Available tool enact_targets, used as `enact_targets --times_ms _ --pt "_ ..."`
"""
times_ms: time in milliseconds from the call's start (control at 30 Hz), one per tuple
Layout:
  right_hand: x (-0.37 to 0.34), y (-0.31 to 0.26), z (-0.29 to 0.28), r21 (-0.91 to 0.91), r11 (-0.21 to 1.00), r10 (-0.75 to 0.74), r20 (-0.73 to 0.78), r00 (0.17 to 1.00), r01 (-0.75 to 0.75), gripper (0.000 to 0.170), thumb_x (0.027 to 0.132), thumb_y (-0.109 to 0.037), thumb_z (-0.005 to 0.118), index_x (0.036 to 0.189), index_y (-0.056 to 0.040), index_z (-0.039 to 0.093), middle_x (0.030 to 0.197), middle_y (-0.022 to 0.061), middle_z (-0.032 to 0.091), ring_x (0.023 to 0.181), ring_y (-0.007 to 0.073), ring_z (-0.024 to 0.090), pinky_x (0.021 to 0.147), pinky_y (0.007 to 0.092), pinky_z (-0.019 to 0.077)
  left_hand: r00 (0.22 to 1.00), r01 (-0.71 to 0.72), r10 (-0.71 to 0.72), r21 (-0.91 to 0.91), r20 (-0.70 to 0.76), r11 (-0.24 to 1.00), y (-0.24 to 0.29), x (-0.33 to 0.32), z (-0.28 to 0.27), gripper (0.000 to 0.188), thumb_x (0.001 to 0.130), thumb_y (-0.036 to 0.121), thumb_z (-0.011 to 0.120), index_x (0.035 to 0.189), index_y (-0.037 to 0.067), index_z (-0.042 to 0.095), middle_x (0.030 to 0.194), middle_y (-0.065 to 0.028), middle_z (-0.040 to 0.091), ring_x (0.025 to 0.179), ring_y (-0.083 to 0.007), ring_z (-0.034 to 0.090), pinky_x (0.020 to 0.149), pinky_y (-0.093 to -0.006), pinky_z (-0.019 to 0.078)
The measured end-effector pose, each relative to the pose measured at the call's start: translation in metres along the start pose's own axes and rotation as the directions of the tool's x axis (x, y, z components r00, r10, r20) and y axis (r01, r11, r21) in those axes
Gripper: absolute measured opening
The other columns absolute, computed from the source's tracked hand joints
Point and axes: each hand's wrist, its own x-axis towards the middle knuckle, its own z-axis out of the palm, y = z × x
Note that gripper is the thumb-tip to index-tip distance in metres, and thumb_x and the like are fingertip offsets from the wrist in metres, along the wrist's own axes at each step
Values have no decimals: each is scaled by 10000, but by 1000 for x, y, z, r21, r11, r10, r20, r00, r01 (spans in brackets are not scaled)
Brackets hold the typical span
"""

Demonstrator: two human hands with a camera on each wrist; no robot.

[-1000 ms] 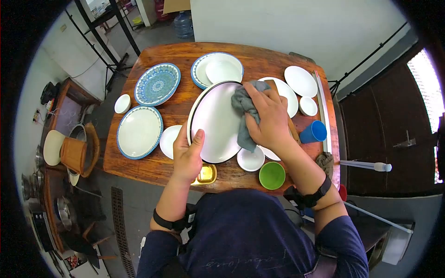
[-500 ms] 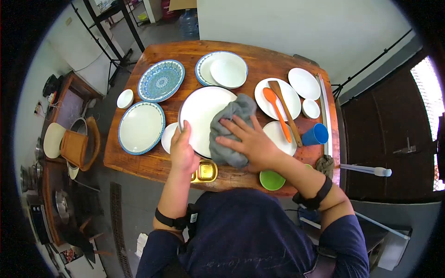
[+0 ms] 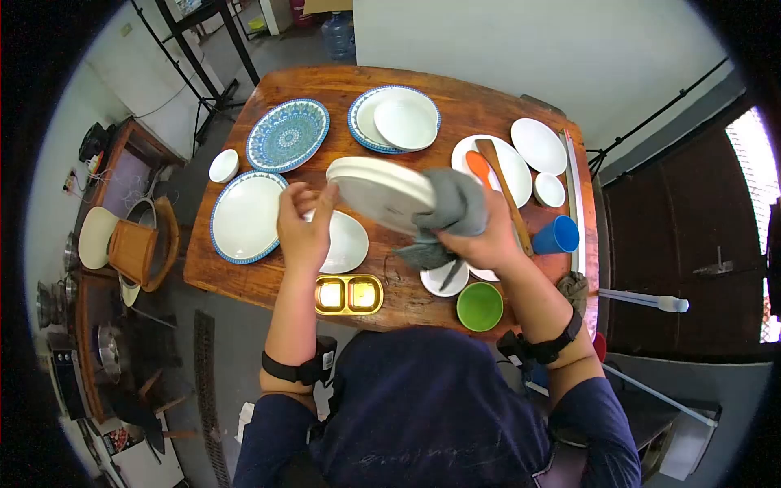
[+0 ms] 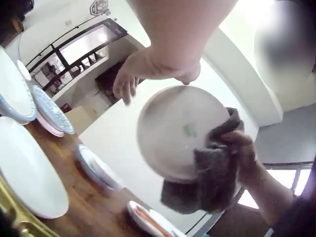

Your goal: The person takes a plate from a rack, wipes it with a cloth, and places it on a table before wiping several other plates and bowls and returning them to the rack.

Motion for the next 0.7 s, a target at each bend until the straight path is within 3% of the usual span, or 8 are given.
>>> enact_targets --times_ms 33,133,300,433,467,567,600,700 --pt "1 -4 -5 122 987 106 -18 994 -103 526 528 -62 659 1030 -36 504 914 90 571 822 173 550 771 288 418 958 -232 258 193 -127 954 -8 0 1 458 722 304 620 1014 -26 493 857 -97 569 757 -140 544 683 -247 428" --pt "4 -2 -17 364 905 214 60 975 -221 666 496 -22 661 1119 -9 428 1012 81 524 936 169 490 840 296 379 899 211 44 -521 435 827 -10 -4 -4 442 677 162 658 1032 -39 487 893 -106 572 784 -151 551 706 -253 434" --pt "5 9 -16 624 712 363 68 929 -324 725 482 -48 689 1141 -6 390 1037 91 504 974 194 473 863 321 368 795 406 76 -622 602 670 11 -12 -2 382 675 14 596 1031 -57 476 933 -136 567 804 -184 570 712 -298 472" --pt "-1 3 -8 176 959 264 -282 923 -221 714 564 -162 732 1158 1 371 1089 131 474 981 212 482 861 323 379 818 417 24 -620 575 665 18 -16 0 363 674 -13 573 1020 -60 478 929 -143 567 800 -199 574 709 -308 478" --pt "-6 6 -2 -34 998 39 -276 960 -51 754 555 -254 732 1172 -20 369 1147 149 422 1048 252 427 895 375 331 829 416 1 -617 559 668 22 -17 1 359 673 -18 568 1018 -61 478 928 -145 567 799 -203 575 709 -309 478" --pt "-9 -6 17 -520 779 -348 108 931 351 823 535 -552 650 1196 -136 390 1268 170 287 1191 361 235 945 542 135 834 222 90 -481 544 848 29 -26 12 342 702 -18 534 1040 -35 480 937 -94 569 800 -148 559 688 -271 462" --pt "-8 -9 22 -535 736 -378 184 907 416 705 576 -615 557 1153 -225 449 1261 153 311 1179 376 242 903 592 113 809 216 97 -447 580 868 34 -30 15 325 705 -21 518 1029 -17 500 916 -65 577 806 -125 548 692 -257 449" --pt "8 -17 13 -625 499 -485 373 791 600 624 602 -578 555 1117 -233 485 1247 152 336 1177 352 258 894 567 154 798 310 99 -546 594 778 42 -41 22 267 694 -35 494 957 -20 539 866 -60 588 782 -118 551 704 -251 440"
